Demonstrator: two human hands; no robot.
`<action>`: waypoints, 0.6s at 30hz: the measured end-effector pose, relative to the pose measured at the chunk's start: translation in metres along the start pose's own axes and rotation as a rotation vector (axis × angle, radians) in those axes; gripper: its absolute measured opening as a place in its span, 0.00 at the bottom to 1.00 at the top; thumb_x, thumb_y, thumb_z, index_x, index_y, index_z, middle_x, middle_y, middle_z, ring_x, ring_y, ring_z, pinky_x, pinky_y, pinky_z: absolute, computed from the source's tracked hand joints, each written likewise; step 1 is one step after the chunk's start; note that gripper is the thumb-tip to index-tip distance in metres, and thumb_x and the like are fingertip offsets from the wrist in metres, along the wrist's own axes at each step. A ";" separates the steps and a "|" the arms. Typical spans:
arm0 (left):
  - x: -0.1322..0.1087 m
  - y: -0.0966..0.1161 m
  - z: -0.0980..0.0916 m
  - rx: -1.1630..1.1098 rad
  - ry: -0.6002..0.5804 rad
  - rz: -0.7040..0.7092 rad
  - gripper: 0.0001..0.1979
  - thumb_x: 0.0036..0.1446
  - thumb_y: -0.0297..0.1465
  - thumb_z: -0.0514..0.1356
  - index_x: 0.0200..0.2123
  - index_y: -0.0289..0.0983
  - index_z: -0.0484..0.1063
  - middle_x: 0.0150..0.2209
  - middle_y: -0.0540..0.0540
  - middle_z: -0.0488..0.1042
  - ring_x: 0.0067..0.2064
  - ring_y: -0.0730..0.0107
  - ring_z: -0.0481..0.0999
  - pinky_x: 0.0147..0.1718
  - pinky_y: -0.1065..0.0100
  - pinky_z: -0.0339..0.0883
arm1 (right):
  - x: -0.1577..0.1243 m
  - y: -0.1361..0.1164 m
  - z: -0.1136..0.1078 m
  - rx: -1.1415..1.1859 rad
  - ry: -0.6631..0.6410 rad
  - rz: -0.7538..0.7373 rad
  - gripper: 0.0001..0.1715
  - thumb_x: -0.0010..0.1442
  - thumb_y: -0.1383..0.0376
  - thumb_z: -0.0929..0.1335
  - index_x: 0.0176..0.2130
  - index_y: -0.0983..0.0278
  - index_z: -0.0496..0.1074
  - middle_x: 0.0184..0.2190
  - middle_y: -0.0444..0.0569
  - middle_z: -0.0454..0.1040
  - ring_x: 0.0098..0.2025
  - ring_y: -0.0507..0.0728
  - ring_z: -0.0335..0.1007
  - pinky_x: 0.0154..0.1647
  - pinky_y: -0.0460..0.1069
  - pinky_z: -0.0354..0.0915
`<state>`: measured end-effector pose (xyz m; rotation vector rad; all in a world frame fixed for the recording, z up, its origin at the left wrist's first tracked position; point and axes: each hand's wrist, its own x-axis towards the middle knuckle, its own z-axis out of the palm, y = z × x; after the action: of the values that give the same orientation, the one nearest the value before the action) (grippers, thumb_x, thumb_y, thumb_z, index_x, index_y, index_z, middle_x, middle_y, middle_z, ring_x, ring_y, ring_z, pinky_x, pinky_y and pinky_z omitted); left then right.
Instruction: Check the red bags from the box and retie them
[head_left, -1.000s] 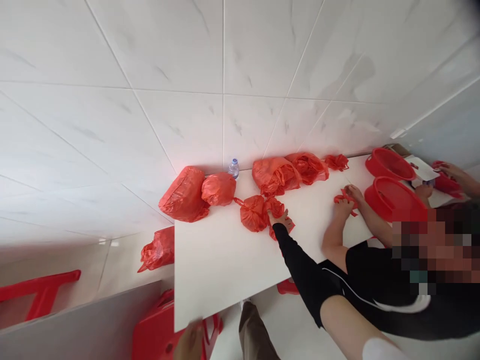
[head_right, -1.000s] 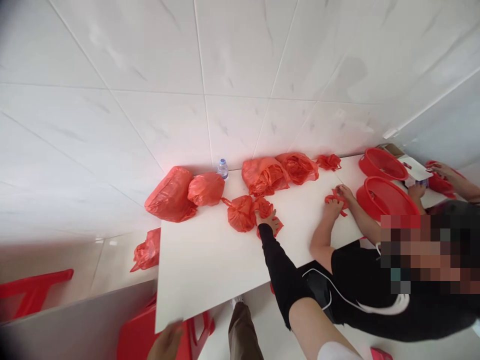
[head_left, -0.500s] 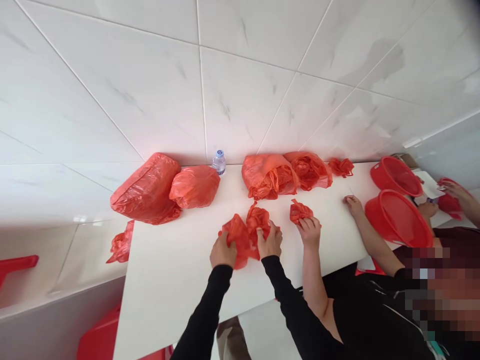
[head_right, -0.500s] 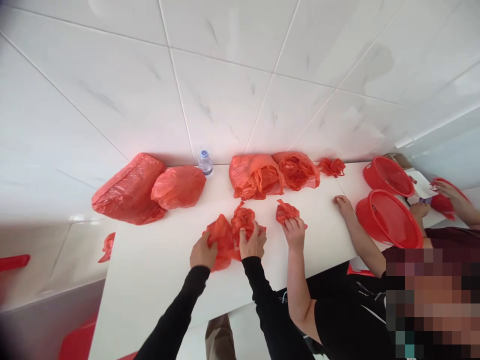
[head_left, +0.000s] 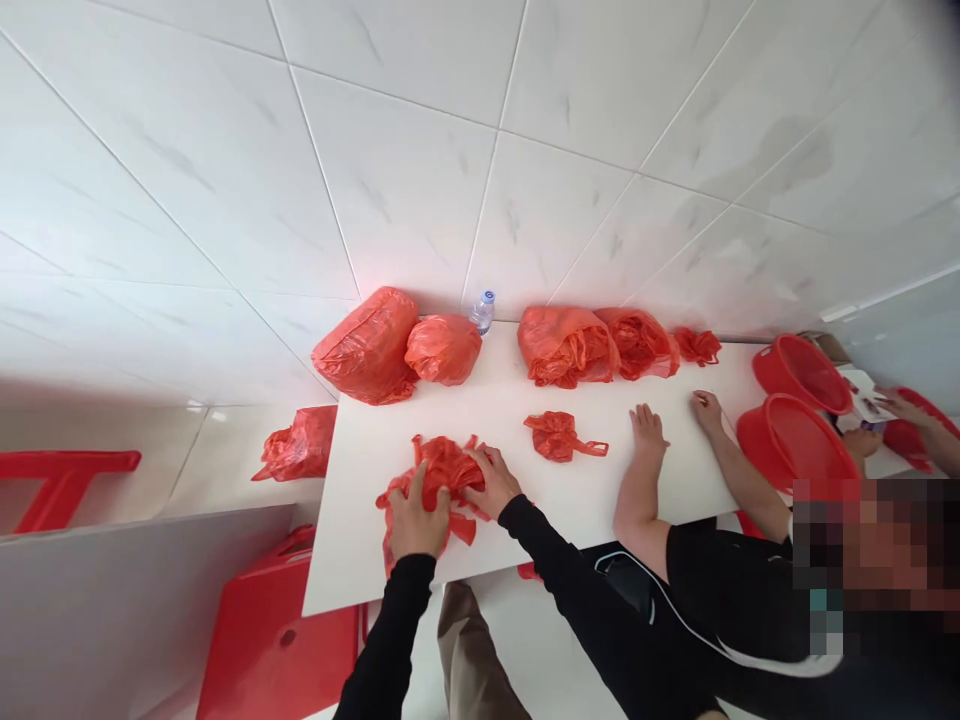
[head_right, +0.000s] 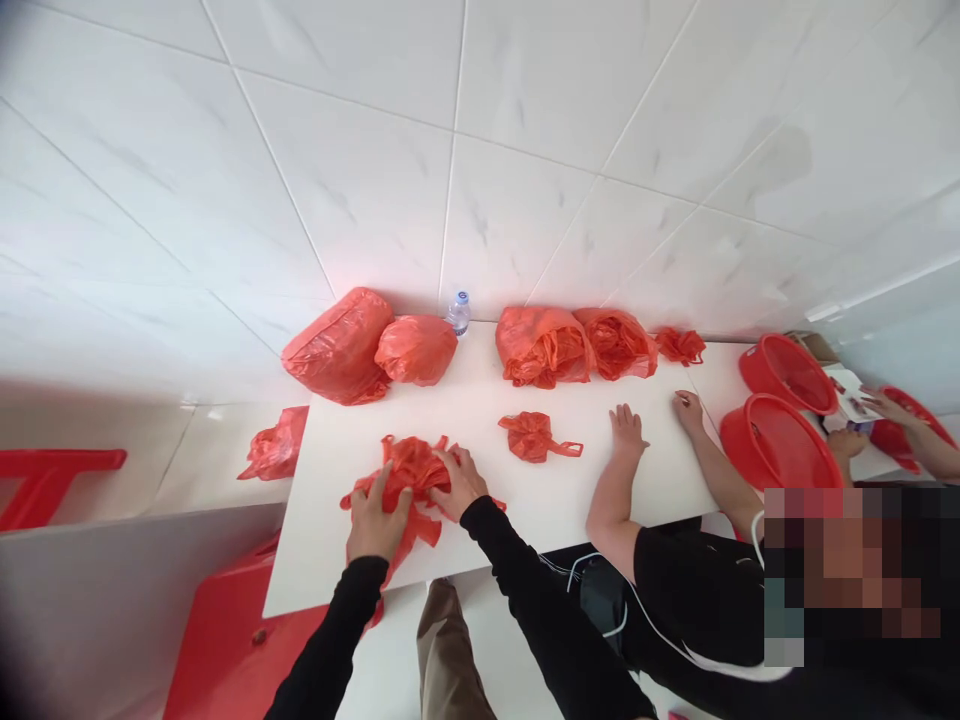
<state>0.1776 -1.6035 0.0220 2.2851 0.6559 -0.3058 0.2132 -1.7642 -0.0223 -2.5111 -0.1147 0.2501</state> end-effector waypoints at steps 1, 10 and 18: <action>0.003 0.009 0.002 0.039 -0.004 -0.013 0.33 0.61 0.48 0.55 0.67 0.46 0.59 0.57 0.32 0.63 0.57 0.41 0.69 0.48 0.44 0.69 | -0.004 0.003 -0.005 0.009 0.023 -0.019 0.39 0.54 0.59 0.72 0.63 0.52 0.64 0.56 0.49 0.67 0.55 0.57 0.68 0.50 0.51 0.69; 0.007 0.025 0.056 0.170 -0.007 0.003 0.43 0.51 0.42 0.65 0.68 0.42 0.55 0.61 0.26 0.56 0.60 0.31 0.59 0.46 0.37 0.64 | 0.023 0.106 -0.070 -0.053 0.360 0.324 0.33 0.53 0.59 0.69 0.56 0.69 0.70 0.54 0.65 0.65 0.57 0.75 0.61 0.55 0.67 0.59; 0.025 -0.005 0.074 -0.220 -0.029 0.015 0.14 0.51 0.27 0.60 0.42 0.40 0.73 0.43 0.43 0.72 0.45 0.57 0.75 0.45 0.59 0.70 | -0.012 0.052 0.009 0.139 0.161 0.188 0.24 0.55 0.58 0.68 0.51 0.60 0.73 0.43 0.52 0.72 0.46 0.60 0.72 0.52 0.56 0.69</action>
<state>0.1943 -1.6435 -0.0437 2.0711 0.6253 -0.2468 0.2005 -1.8031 -0.0580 -2.3939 0.1977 0.1259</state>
